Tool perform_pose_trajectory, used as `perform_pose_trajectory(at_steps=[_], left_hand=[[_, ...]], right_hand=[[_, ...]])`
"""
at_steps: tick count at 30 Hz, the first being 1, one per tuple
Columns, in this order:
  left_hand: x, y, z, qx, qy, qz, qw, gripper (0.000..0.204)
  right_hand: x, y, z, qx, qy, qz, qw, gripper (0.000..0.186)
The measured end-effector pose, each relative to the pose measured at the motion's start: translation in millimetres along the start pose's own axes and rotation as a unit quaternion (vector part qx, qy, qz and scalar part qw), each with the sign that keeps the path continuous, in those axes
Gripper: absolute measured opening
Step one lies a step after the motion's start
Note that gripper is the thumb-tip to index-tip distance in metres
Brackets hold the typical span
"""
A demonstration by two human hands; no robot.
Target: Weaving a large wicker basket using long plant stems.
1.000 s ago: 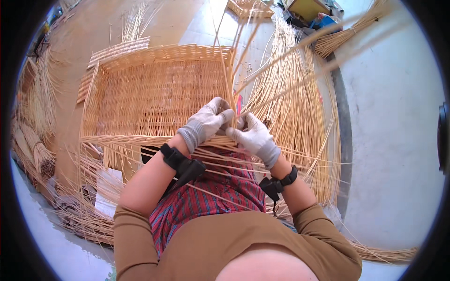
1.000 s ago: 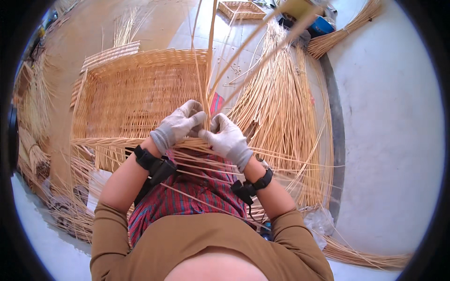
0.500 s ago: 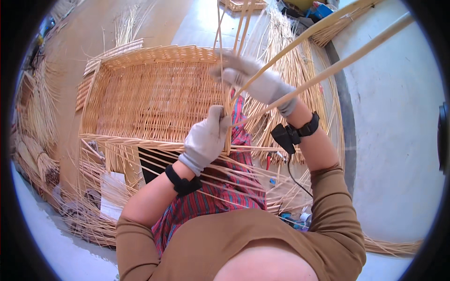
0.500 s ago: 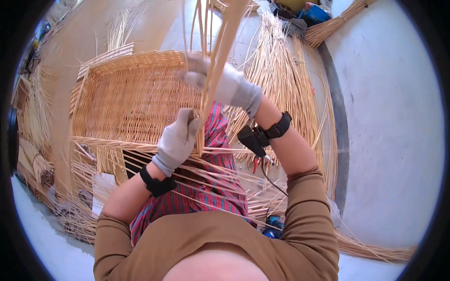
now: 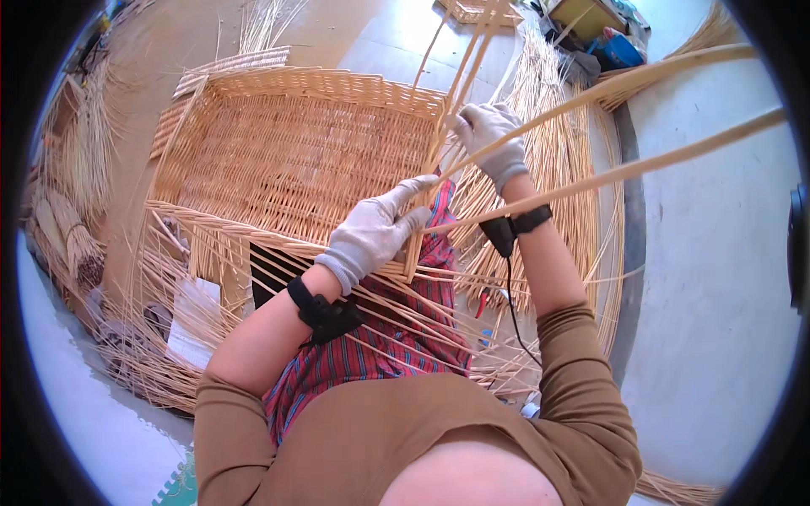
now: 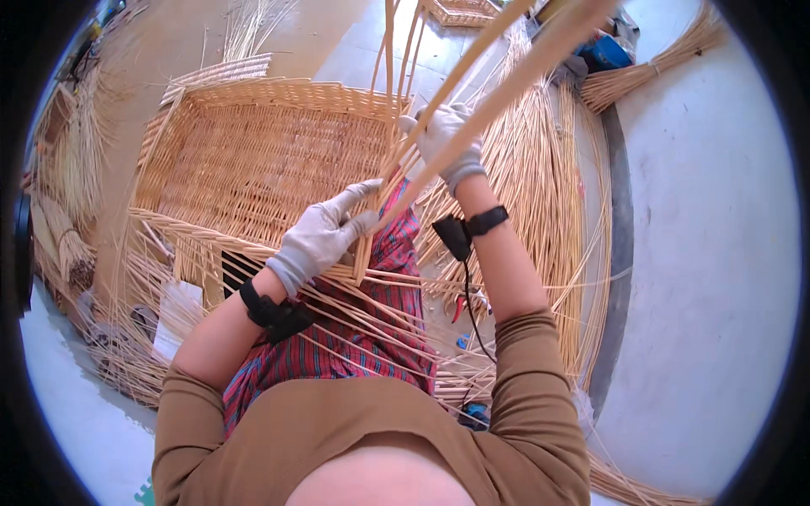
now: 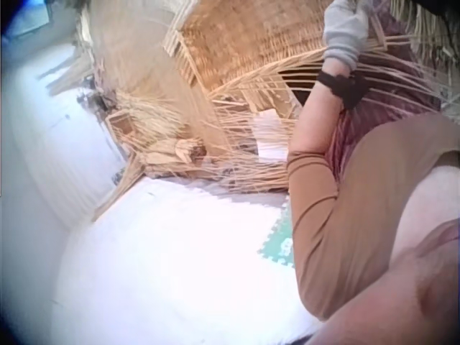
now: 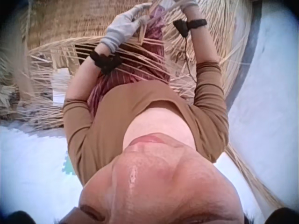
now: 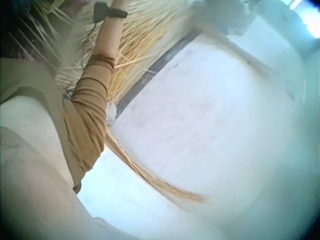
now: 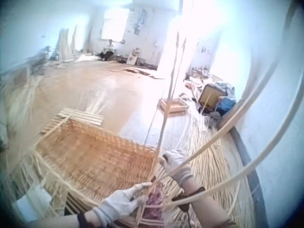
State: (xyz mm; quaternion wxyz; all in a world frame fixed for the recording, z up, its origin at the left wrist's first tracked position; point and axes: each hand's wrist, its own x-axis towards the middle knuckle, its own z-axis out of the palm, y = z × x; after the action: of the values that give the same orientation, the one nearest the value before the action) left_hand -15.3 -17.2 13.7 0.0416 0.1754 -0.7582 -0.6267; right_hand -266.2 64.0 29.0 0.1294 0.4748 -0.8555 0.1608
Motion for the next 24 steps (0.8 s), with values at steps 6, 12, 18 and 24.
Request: perform_pose_trajectory(at_steps=[6,12,18,24], left_hand=[[11,-6,8,-0.037,-0.015,-0.050,0.998,0.056],[18,-3,6,-0.022,-0.027,-0.056,0.998,0.057],[16,-13,10,-0.001,-0.014,0.051,0.999,0.059],[12,-7,7,0.055,-0.018,0.020,0.998,0.058]], right_hand=[[-36,24,2,0.097,0.130,-0.058,0.985,0.034],[-138,-4,-79,0.303,-0.476,0.068,0.823,0.037],[-175,2,-29,0.472,-0.448,0.113,0.751,0.035],[-167,10,1,0.364,-0.356,-0.011,0.861,0.046]])
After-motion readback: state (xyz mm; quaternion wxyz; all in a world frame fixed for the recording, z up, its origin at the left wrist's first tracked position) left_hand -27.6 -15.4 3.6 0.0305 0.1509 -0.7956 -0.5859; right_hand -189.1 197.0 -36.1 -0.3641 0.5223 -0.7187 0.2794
